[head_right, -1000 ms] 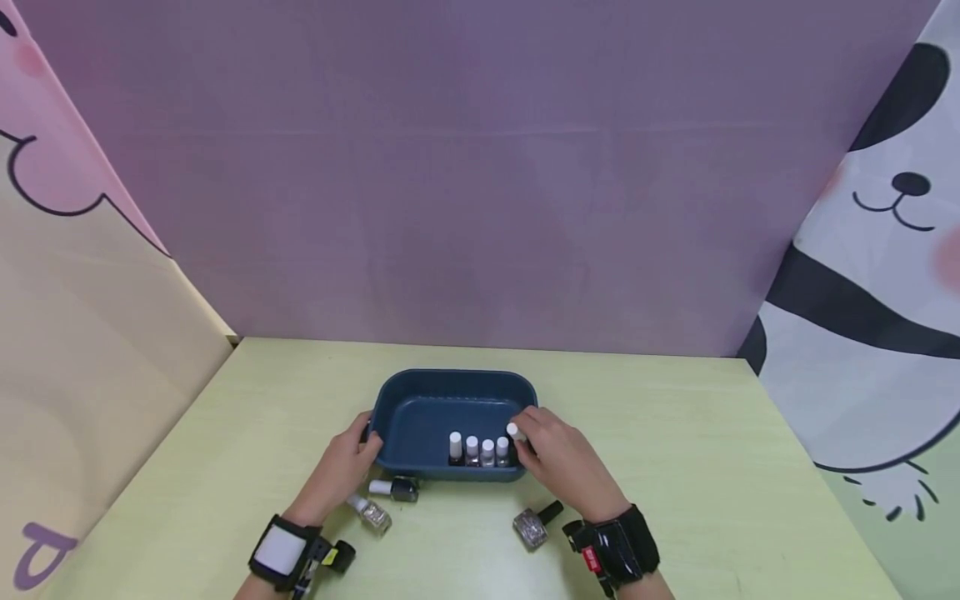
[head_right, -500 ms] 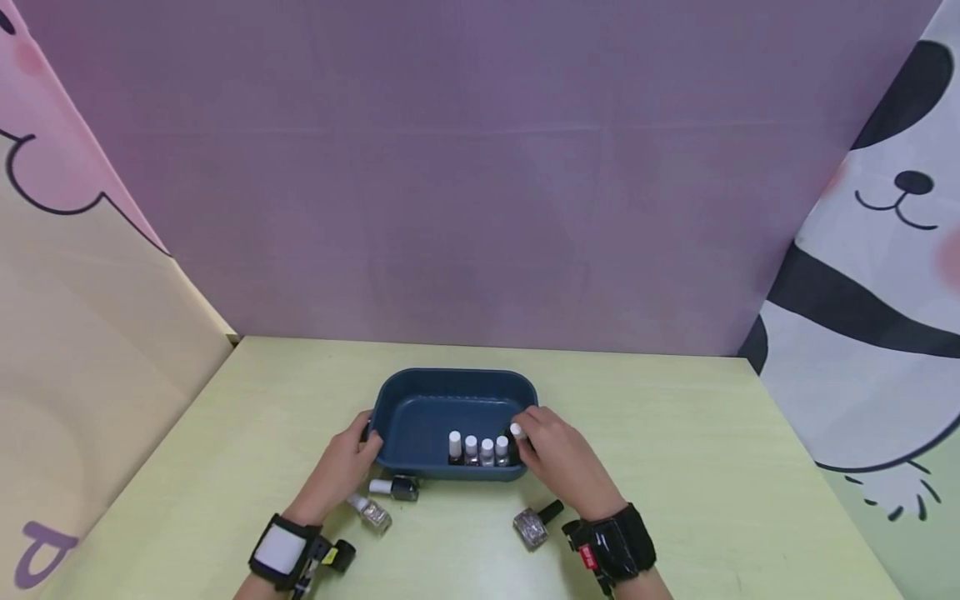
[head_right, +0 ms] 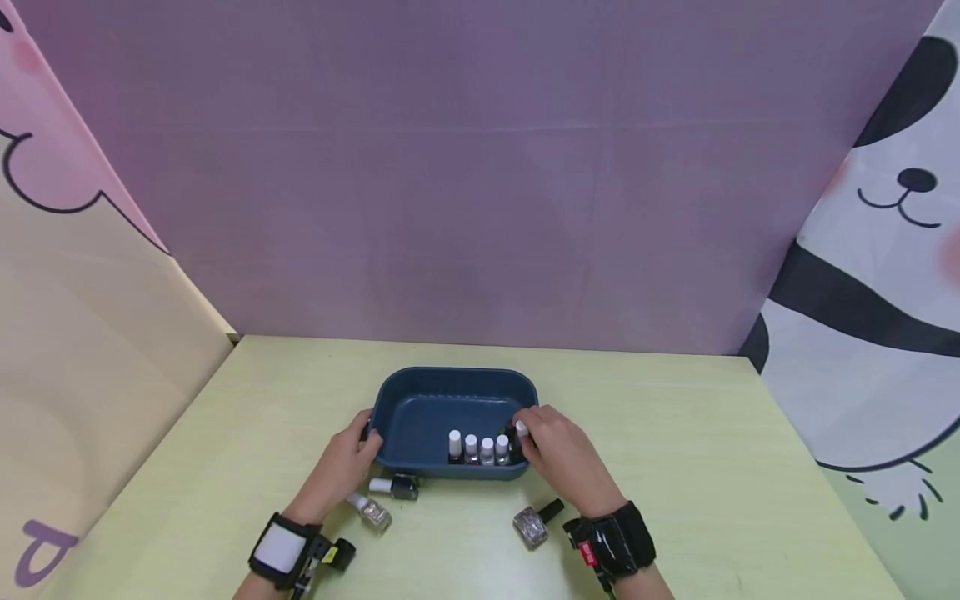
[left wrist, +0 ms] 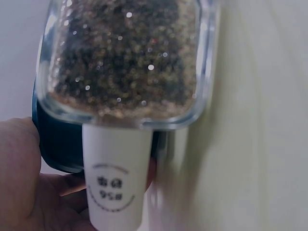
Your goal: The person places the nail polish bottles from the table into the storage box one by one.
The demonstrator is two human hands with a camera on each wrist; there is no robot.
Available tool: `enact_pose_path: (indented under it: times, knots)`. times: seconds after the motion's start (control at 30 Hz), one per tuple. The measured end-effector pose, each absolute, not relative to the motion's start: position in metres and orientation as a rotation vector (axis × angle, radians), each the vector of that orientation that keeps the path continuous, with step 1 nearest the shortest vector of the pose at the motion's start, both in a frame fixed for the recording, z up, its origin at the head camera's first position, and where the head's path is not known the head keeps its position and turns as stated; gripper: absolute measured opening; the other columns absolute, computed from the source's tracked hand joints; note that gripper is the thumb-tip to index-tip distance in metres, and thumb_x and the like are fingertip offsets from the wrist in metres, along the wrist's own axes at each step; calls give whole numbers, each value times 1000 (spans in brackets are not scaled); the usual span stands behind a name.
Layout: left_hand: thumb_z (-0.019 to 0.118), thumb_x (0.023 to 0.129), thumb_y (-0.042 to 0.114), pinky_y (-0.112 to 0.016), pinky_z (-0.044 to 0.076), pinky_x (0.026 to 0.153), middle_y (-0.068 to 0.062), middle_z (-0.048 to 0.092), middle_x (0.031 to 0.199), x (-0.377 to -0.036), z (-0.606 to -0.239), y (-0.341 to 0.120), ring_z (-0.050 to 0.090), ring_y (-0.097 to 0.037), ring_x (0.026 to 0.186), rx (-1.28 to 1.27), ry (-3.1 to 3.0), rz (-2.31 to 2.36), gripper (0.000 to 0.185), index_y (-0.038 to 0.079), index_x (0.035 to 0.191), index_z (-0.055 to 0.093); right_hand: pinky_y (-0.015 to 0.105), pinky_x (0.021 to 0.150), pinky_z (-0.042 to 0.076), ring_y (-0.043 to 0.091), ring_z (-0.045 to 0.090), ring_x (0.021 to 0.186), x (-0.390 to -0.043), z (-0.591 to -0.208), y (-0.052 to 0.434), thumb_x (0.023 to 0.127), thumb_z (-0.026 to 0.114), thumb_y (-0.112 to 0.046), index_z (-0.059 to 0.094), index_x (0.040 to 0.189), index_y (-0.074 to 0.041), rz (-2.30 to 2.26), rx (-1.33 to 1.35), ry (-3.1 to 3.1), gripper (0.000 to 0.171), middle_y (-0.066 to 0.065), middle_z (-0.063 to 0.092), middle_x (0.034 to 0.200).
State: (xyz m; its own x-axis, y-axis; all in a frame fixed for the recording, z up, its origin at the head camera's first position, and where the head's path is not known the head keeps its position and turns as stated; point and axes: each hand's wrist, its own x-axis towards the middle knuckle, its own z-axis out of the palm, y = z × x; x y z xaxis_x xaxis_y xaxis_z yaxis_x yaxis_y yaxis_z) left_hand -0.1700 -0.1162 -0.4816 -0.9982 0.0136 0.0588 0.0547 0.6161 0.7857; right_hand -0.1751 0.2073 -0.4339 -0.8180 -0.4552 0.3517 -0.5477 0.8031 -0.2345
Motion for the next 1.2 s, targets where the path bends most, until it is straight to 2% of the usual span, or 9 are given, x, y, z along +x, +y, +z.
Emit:
enact_pose_path:
  times: [0.2, 0.43, 0.63, 0.83, 0.93, 1.2]
  knots:
    - [47, 102, 22, -29, 41, 58, -4, 61, 87, -169, -481, -116, 52, -13, 68, -54, -2788, -1355, 46, 10, 146, 45, 29, 75, 55, 13, 64, 90, -175, -434, 207, 77, 80, -3, 70, 104, -9, 462, 770, -2695, 29, 3, 70, 99]
    - [47, 102, 22, -29, 41, 60, -4, 62, 92, -169, -482, -116, 53, -13, 70, -45, -2791, -1362, 46, 9, 146, 45, 28, 74, 55, 12, 64, 89, -175, -435, 206, 78, 81, -4, 70, 106, -10, 470, 759, -2699, 31, 2, 70, 99]
    - [47, 102, 22, -29, 40, 58, -3, 59, 83, -170, -481, -116, 51, -13, 67, -39, -2800, -1361, 46, 10, 146, 44, 25, 71, 54, 9, 62, 85, -177, -436, 206, 79, 80, -3, 69, 109, -10, 480, 774, -2707, 32, 1, 69, 98]
    - [47, 102, 22, -29, 43, 64, -6, 64, 100, -170, -481, -115, 55, -13, 75, -48, -2789, -1355, 46, 9, 146, 45, 25, 70, 54, 10, 62, 84, -178, -436, 207, 78, 80, -2, 68, 107, -10, 479, 781, -2688, 33, 1, 68, 96]
    - [47, 102, 21, -29, 44, 64, -7, 65, 103, -170, -481, -114, 55, -13, 76, -50, -2785, -1363, 46, 9, 146, 45, 26, 71, 54, 11, 63, 86, -177, -436, 207, 79, 80, -3, 69, 107, -10, 480, 772, -2686, 32, 1, 69, 97]
    - [47, 102, 21, -28, 42, 59, -4, 62, 90, -170, -481, -115, 53, -13, 69, -53, -2785, -1366, 46, 9, 146, 45, 30, 75, 55, 14, 64, 91, -179, -440, 206, 83, 77, -3, 69, 107, -10, 481, 739, -2668, 26, 3, 69, 100]
